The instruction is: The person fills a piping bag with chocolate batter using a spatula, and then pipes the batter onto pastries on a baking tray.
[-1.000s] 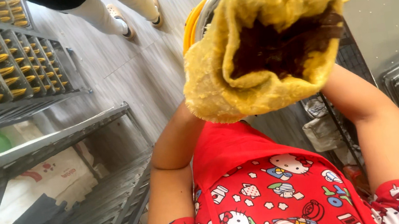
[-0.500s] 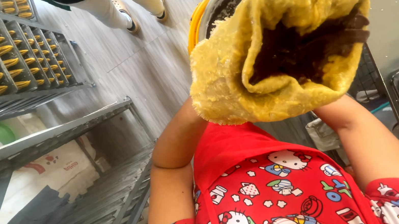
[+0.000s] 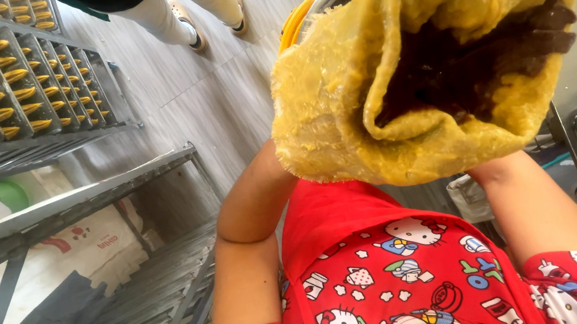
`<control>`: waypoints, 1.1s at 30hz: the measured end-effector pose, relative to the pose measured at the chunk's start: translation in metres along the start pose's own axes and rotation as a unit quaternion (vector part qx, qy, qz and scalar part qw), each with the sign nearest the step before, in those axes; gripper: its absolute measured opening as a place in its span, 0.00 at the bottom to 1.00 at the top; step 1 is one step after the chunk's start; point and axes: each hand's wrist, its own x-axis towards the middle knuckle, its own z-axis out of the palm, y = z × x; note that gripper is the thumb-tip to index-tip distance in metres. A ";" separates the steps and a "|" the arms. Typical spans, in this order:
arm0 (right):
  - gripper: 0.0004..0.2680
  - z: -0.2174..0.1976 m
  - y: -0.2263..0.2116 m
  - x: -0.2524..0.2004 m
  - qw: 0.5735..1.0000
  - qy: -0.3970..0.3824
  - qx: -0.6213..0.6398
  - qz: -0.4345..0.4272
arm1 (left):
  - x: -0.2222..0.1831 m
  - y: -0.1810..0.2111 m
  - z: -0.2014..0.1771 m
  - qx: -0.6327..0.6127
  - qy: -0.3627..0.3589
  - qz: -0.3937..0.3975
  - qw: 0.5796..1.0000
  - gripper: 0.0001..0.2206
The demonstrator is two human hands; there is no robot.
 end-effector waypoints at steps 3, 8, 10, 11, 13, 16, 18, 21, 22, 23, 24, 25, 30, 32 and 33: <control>0.19 -0.012 0.003 -0.006 1.000 0.002 0.021 0.012 | 0.007 0.004 0.000 0.003 0.001 0.010 1.000 0.29; 0.19 0.000 -0.010 0.030 0.999 -0.028 0.045 -0.015 | 0.013 0.013 -0.003 0.011 0.019 0.038 0.999 0.29; 0.19 0.008 -0.011 0.043 0.998 -0.039 0.051 -0.023 | 0.012 0.017 -0.003 0.008 0.033 0.052 0.998 0.29; 0.19 0.012 -0.013 0.049 0.997 -0.041 0.054 -0.027 | 0.014 0.020 -0.004 0.005 0.039 0.062 0.997 0.29; 0.19 0.013 -0.016 0.055 0.997 -0.039 0.065 -0.030 | 0.015 0.029 -0.006 0.006 0.052 0.089 0.995 0.29; 0.20 0.005 -0.025 0.050 0.993 -0.048 0.104 -0.037 | 0.017 0.043 -0.008 0.007 0.076 0.128 0.989 0.29; 0.20 -0.011 -0.035 0.028 0.991 -0.045 0.127 0.001 | 0.019 0.051 -0.007 0.012 0.095 0.159 0.983 0.29; 0.22 -0.044 -0.070 -0.009 0.995 0.034 0.028 0.088 | 0.017 0.061 -0.005 0.021 0.127 0.203 0.971 0.29; 0.23 -0.055 -0.085 -0.026 0.996 0.044 0.029 0.077 | 0.017 0.062 -0.002 0.025 0.136 0.216 0.967 0.29; 0.25 -0.059 -0.099 -0.038 0.996 0.054 0.031 0.065 | 0.018 0.062 0.001 0.042 0.140 0.223 0.964 0.29; 0.24 -0.065 -0.115 -0.049 0.994 0.073 0.058 0.048 | 0.021 0.059 0.005 0.058 0.145 0.226 0.962 0.29; 0.23 -0.069 -0.133 -0.061 0.992 0.094 0.084 0.031 | 0.023 0.057 0.009 0.077 0.148 0.227 0.959 0.29; 0.20 -0.107 -0.215 -0.127 0.973 0.216 0.035 -0.071 | 0.036 0.030 0.027 0.255 0.152 0.151 0.943 0.29; 0.19 -0.119 -0.242 -0.150 0.954 0.262 0.005 -0.145 | 0.039 0.019 0.029 0.318 0.157 0.110 0.929 0.29; 0.19 -0.124 -0.252 -0.161 0.944 0.278 -0.012 -0.176 | 0.039 0.012 0.030 0.338 0.158 0.092 0.923 0.29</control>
